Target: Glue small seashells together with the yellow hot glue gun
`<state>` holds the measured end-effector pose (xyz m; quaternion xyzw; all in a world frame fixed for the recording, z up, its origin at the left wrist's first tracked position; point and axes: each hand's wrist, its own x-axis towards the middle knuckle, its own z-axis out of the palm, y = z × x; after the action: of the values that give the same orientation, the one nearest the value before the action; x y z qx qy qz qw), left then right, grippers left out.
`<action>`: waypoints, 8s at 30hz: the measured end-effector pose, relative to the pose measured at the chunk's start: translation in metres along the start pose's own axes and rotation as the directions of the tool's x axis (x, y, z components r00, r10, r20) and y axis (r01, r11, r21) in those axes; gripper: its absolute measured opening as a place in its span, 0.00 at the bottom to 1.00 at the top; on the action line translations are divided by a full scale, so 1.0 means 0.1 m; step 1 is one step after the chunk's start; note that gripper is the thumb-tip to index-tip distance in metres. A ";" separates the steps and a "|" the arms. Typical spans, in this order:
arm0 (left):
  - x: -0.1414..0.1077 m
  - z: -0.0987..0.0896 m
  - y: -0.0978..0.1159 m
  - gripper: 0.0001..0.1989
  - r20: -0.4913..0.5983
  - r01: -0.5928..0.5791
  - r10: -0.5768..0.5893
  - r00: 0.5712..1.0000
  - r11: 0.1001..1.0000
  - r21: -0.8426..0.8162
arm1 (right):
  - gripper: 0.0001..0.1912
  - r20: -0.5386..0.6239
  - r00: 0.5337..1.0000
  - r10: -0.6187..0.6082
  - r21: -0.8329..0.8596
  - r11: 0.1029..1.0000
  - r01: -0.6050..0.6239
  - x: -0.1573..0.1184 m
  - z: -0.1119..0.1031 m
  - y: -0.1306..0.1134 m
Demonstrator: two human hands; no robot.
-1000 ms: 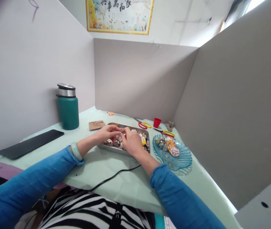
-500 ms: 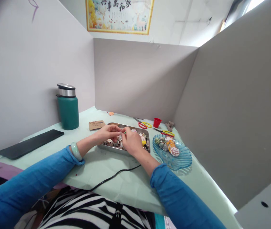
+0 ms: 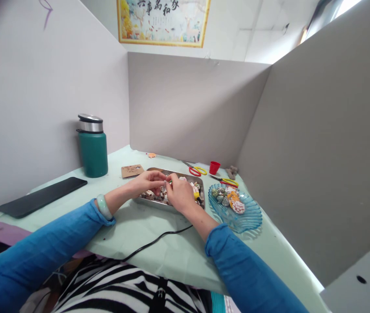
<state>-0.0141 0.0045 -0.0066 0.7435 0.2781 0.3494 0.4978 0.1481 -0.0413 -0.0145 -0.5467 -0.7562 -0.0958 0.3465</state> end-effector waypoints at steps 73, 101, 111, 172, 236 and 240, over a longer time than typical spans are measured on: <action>0.03 -0.02 -0.06 0.16 0.015 -0.015 0.016 1.000 1.000 -0.015 | 0.11 0.059 0.998 -0.028 0.023 0.999 0.027 -0.01 -0.02 -0.01; 0.01 0.02 0.02 0.19 0.050 -0.001 0.004 0.999 0.999 -0.050 | 0.10 0.013 1.000 0.014 -0.029 0.999 -0.013 0.00 -0.01 -0.01; 0.04 -0.03 -0.05 0.16 -0.001 -0.052 0.052 0.999 0.998 0.039 | 0.10 -0.013 1.000 -0.003 0.024 1.000 0.003 0.00 0.00 -0.01; 0.04 -0.01 -0.08 0.14 -0.059 -0.086 0.104 0.993 0.965 0.247 | 0.13 -0.045 0.997 0.067 -0.012 0.998 -0.068 0.01 -0.01 -0.01; 0.03 -0.01 -0.01 0.11 -0.153 -0.018 0.042 0.987 0.987 0.158 | 0.14 -0.036 0.999 0.033 -0.080 0.996 -0.036 0.00 0.04 0.00; 0.03 0.00 0.01 0.10 -0.181 -0.016 0.060 0.982 0.972 0.235 | 0.15 -0.029 0.999 0.021 -0.064 0.998 -0.023 0.00 0.03 0.01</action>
<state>-0.0126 0.0062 -0.0053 0.7656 0.3483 0.3922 0.3725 0.1473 -0.0391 -0.0169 -0.5645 -0.7417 -0.1239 0.3404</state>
